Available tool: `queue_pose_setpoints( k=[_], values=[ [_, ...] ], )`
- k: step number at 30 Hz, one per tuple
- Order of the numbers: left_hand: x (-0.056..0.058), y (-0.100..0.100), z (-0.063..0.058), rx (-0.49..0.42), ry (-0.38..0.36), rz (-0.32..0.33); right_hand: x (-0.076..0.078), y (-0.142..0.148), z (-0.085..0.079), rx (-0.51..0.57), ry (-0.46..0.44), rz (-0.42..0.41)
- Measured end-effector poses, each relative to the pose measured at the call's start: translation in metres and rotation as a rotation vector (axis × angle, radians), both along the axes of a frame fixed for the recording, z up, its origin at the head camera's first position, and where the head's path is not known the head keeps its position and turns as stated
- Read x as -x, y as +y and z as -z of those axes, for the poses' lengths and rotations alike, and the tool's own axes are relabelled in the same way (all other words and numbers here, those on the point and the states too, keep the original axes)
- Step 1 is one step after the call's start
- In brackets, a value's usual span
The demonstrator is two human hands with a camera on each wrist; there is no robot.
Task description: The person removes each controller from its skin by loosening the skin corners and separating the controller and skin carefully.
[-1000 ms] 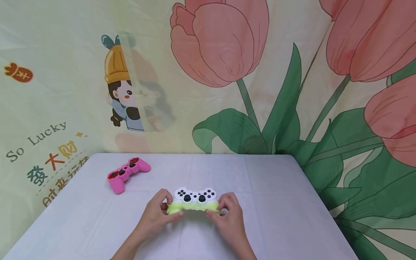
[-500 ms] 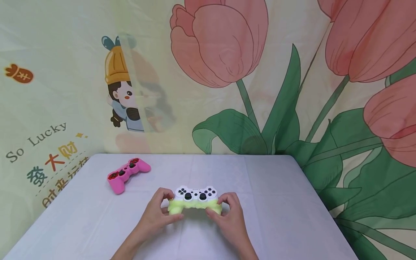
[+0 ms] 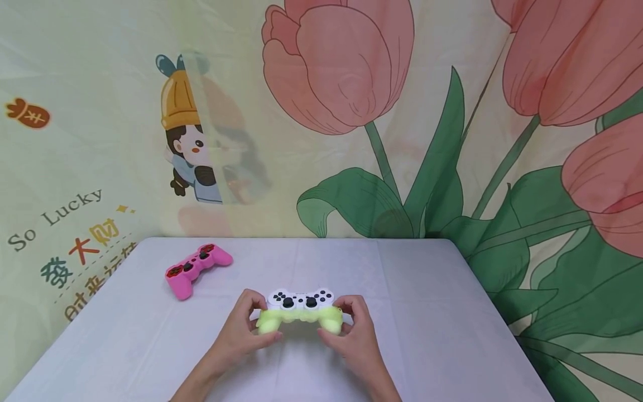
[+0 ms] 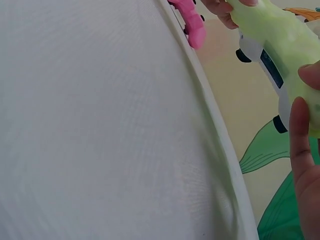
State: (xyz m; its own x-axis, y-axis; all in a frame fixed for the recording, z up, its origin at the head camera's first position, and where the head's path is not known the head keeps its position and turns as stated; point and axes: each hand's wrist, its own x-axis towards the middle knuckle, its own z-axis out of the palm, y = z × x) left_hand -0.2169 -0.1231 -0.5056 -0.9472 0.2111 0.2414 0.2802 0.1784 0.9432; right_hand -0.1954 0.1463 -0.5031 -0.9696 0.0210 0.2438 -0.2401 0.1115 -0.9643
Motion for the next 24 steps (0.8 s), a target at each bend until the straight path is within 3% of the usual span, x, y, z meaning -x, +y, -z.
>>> queue_pose_setpoints(
  k=[12, 24],
  values=[
    [-0.0028, 0.0014, -0.0003, 0.053, -0.045, 0.054, -0.0013, -0.0001, 0.0016, -0.050, -0.018, 0.003],
    [-0.0032, 0.0039, -0.0023, 0.192, 0.031, -0.037, -0.0037, -0.0061, 0.0020, -0.123, 0.033, 0.061]
  ],
)
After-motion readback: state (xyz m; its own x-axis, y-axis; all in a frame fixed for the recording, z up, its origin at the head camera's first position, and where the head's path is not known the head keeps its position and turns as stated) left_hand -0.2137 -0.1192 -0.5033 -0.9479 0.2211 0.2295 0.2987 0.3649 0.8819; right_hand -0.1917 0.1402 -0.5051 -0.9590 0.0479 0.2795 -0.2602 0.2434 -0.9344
